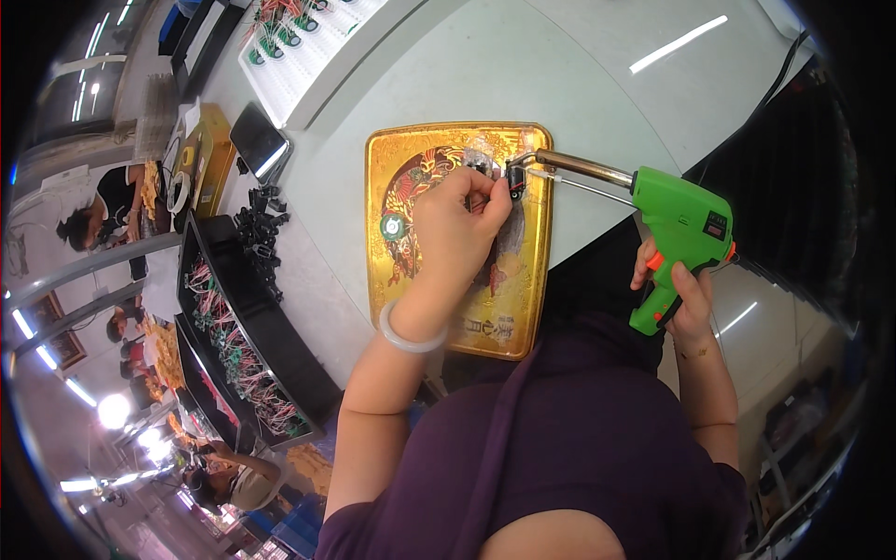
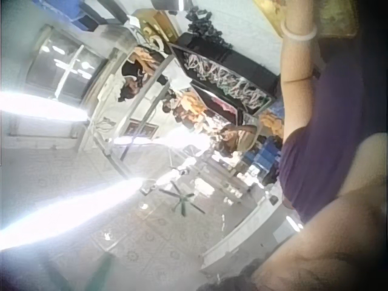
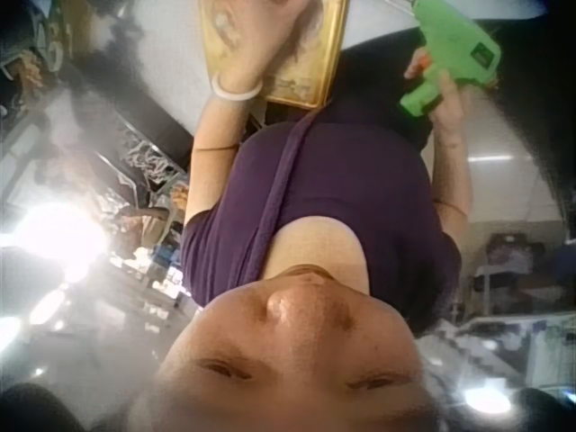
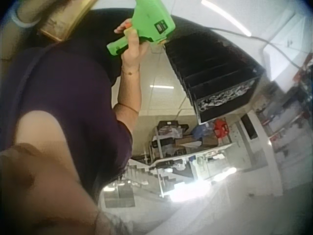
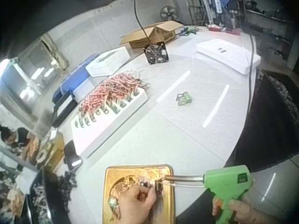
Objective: The person solders wires and small electronic components onto a circuit board using a manual soldering gun.
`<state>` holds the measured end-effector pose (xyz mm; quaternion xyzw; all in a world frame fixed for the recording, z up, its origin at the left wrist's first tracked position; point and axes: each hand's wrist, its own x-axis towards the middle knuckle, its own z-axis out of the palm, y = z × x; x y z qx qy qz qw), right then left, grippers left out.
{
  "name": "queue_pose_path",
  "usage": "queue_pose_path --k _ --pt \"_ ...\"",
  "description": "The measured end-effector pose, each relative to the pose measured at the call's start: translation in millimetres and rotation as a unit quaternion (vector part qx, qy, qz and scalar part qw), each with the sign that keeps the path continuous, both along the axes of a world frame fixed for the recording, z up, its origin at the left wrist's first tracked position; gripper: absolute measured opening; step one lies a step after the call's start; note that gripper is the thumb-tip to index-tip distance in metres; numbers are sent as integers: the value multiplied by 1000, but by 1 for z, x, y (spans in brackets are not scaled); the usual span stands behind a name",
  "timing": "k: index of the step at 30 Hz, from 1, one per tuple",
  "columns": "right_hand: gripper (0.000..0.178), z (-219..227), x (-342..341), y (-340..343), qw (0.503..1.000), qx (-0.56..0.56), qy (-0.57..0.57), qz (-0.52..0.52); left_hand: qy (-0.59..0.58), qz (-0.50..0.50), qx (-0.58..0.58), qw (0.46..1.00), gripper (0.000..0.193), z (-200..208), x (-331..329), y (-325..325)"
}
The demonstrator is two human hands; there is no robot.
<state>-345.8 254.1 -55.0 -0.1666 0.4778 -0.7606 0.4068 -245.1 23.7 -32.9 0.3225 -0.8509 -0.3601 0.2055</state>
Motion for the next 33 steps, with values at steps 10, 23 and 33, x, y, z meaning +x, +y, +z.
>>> queue_pose_path --k 10,23,33 --pt "27 7 4 -1 999 31 0 -13 10 -5 12 1000 15 -1 0 -1" --pt "48 9 4 0 1000 -2 15 -20 14 -4 26 1000 15 0 0 -1" --pt "53 10 0 6 1000 6 26 12 23 -1 18 1000 15 -4 0 -1"
